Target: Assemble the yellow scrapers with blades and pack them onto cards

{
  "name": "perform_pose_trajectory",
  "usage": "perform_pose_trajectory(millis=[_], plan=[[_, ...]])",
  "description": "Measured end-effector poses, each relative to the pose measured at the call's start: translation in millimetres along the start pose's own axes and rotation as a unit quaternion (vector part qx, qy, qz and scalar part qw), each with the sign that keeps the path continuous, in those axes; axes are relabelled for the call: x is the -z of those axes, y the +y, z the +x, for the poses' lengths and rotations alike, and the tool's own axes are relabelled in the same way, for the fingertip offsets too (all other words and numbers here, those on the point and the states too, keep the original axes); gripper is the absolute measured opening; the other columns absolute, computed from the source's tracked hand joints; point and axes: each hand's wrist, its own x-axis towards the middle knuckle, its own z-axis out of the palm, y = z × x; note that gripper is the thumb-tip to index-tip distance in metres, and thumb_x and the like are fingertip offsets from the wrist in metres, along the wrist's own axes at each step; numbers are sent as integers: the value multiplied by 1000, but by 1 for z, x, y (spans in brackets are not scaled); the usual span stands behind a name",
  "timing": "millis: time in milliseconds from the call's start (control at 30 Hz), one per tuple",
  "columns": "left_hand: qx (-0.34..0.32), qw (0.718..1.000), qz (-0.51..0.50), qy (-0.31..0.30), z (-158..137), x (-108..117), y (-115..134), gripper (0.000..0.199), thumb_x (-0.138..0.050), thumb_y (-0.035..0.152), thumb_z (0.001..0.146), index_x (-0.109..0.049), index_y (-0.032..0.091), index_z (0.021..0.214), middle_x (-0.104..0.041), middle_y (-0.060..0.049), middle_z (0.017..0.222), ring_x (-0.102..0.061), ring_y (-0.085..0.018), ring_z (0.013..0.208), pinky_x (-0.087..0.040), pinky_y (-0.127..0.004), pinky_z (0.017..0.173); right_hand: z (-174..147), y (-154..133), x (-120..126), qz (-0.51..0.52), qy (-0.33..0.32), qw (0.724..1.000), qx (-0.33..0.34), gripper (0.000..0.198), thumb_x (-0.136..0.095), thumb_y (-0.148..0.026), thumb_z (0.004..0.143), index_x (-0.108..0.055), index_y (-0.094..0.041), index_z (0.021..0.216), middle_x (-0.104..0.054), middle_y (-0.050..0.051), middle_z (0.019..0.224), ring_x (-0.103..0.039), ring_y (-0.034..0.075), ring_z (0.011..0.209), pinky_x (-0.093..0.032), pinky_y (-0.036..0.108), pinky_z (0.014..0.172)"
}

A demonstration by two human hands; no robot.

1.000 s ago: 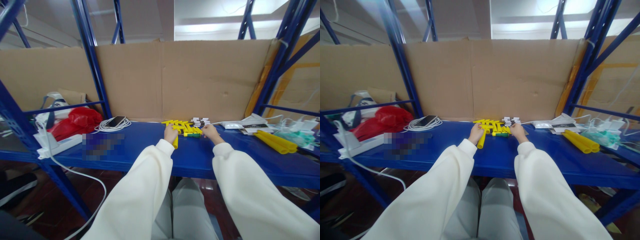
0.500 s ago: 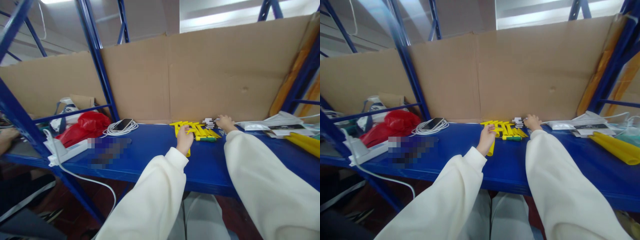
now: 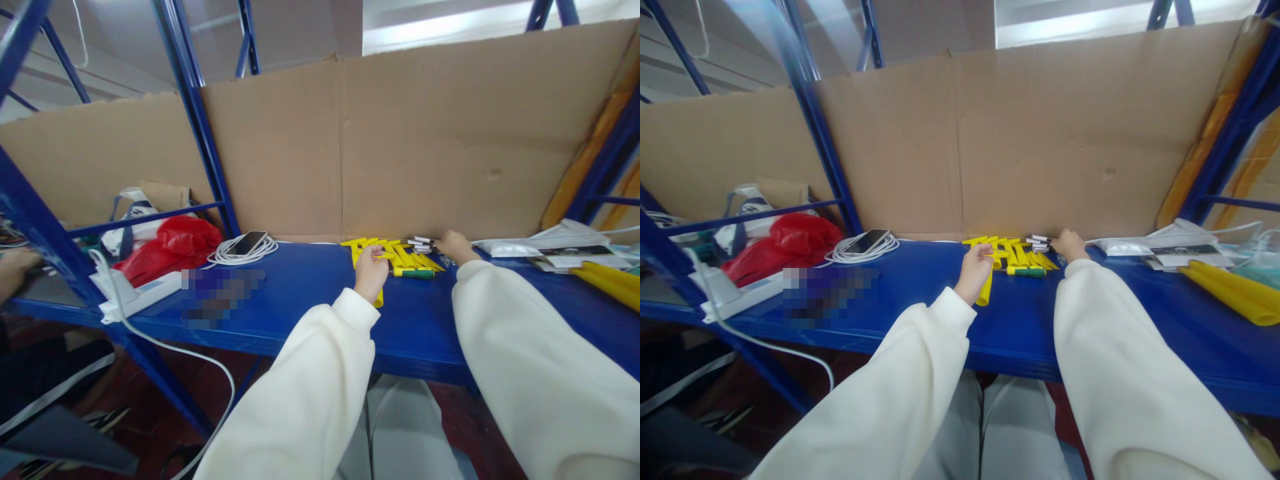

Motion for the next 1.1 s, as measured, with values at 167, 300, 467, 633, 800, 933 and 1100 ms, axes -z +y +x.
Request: perform_pose_trajectory(millis=[167, 300, 467, 633, 800, 933, 1100], plan=[[8, 1000, -1, 23, 3, 3, 2, 38, -54, -5, 70, -70, 13, 99, -73, -12, 103, -69, -22, 102, -51, -35, 98, -6, 1, 1, 58, 20, 998, -33, 42, -62, -18, 83, -65, 3, 119, -69, 31, 109, -67, 35, 108, -51, 38, 87], [14, 999, 5, 34, 3, 6, 3, 37, -53, -4, 71, -69, 11, 100, -73, -14, 104, -69, -23, 101, -52, -36, 97, -15, 1, 4, 139, 58, 987, -56, 44, -58, -19, 86, -59, 2, 125, -62, 31, 122, -59, 36, 120, -46, 40, 100], [7, 998, 7, 58, 6, 8, -1, 35, -54, -3, 73, -68, 14, 100, -73, -11, 103, -68, -21, 102, -52, -33, 96, -24, -3, 15, 279, 182, 942, -37, 44, -51, -24, 89, -51, -5, 129, -56, 25, 132, -52, 30, 127, -38, 43, 109], [13, 997, -41, 63, 10, 10, 4, 25, -61, 4, 77, -68, 16, 97, -73, -9, 98, -69, -18, 94, -54, -30, 89, -55, -20, 25, 334, 202, 921, 18, 50, -59, -27, 83, -50, -11, 130, -57, 20, 132, -54, 27, 124, -40, 41, 108], [-26, 996, -84, -27, 6, 12, 12, 7, -70, 19, 80, -69, 16, 74, -72, -5, 81, -68, -18, 84, -53, -29, 84, -96, -43, 14, 359, 196, 903, 136, 53, -65, -30, 80, -53, -14, 129, -59, 20, 132, -55, 29, 125, -42, 45, 108], [-34, 994, -49, -92, 5, 12, 12, 20, -72, 10, 74, -63, 17, 57, -64, 1, 60, -65, -16, 70, -52, -26, 74, -105, -57, 6, 415, 144, 880, 181, 57, -74, -35, 75, -57, -16, 126, -63, 18, 128, -60, 29, 118, -46, 47, 105], [5, 995, -99, -28, 8, 15, 12, 12, -66, 11, 79, -64, 16, 69, -68, 0, 67, -65, -12, 63, -50, -22, 62, -106, -62, 10, 512, 80, 839, 164, 64, -79, -47, 70, -61, -16, 123, -68, 16, 121, -65, 26, 108, -50, 41, 98]])
